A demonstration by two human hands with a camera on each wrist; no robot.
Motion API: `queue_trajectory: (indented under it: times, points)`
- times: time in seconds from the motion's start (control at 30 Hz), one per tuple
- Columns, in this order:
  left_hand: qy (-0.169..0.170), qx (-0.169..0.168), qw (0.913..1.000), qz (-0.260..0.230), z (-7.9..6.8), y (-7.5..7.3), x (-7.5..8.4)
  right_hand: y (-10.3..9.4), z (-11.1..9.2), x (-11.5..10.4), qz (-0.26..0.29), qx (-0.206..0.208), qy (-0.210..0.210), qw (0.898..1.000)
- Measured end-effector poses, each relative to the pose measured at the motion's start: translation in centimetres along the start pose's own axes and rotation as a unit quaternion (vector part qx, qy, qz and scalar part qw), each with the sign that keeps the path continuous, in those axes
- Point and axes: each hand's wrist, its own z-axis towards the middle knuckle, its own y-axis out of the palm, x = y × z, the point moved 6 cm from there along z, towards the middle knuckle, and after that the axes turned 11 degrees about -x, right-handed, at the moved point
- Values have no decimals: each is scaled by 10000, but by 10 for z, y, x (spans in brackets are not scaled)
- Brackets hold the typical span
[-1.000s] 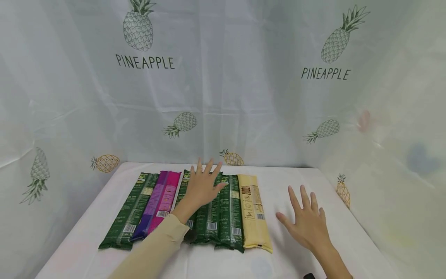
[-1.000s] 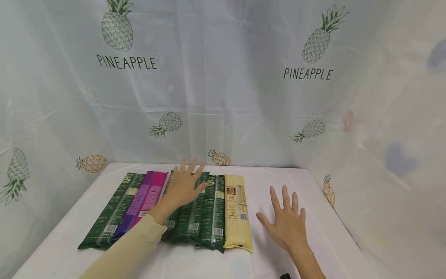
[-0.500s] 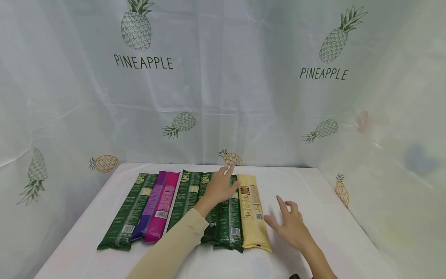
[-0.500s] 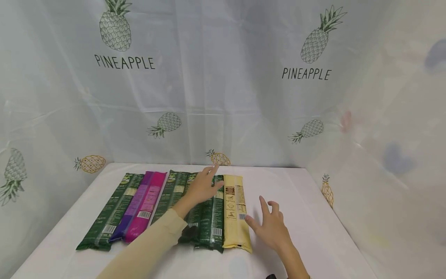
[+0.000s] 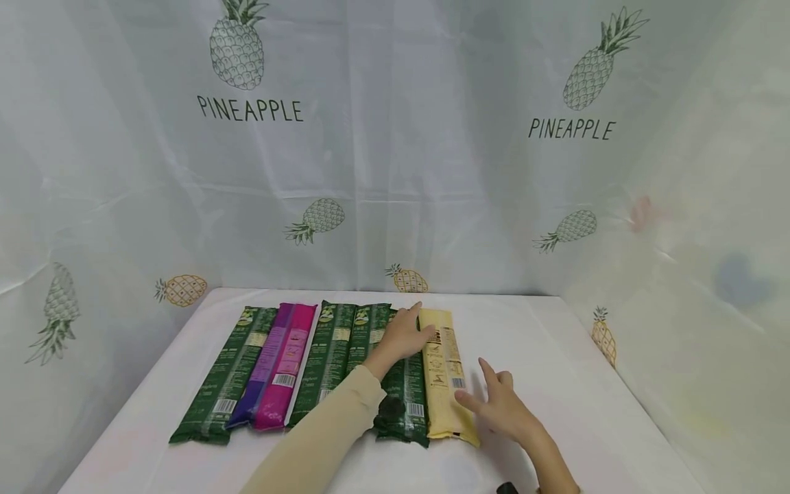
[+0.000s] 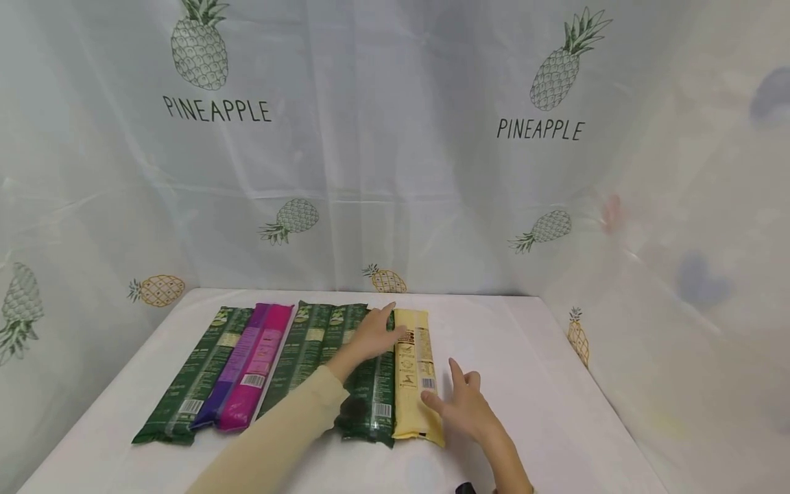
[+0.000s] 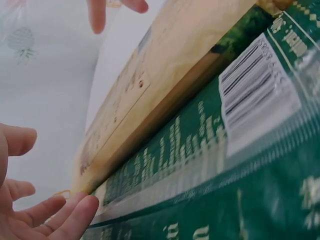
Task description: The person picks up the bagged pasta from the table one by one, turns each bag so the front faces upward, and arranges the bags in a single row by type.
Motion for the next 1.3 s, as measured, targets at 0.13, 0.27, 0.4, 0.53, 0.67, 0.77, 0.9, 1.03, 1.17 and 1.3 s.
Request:
queue_trajectory:
  times: [0.13,0.27,0.4,0.53,0.67,0.77,0.9,1.03,1.17,1.3]
  points:
    - [-55,19,10000,-76,3,5,-2,4,1,-4,158,-106,110,9998]
    - [-183,70,9998,-94,9,10,-6,8,3,-9,118,-186,177,9996]
    - [-226,120,9997,33,16,14,-7,12,6,-13,34,-282,107,9995]
    - [-145,96,9997,154,21,17,-5,13,8,-14,140,-327,-59,9993]
    - [-318,-8,9990,326,22,20,-5,14,12,-15,103,-317,-203,9992]
    - [-468,-173,9953,831,23,23,-7,15,15,-15,92,-326,-269,9991]
    - [-527,-359,9873,1454,30,29,-11,16,17,-14,226,-350,-296,9987]
    - [-527,-328,9867,1504,36,33,-14,15,17,-13,305,-374,-323,9983]
    - [-559,-137,9852,1616,38,34,-12,15,18,-14,450,-475,-457,9968]
    - [-652,-127,9855,1558,39,35,-11,16,20,-14,734,-581,-578,9939]
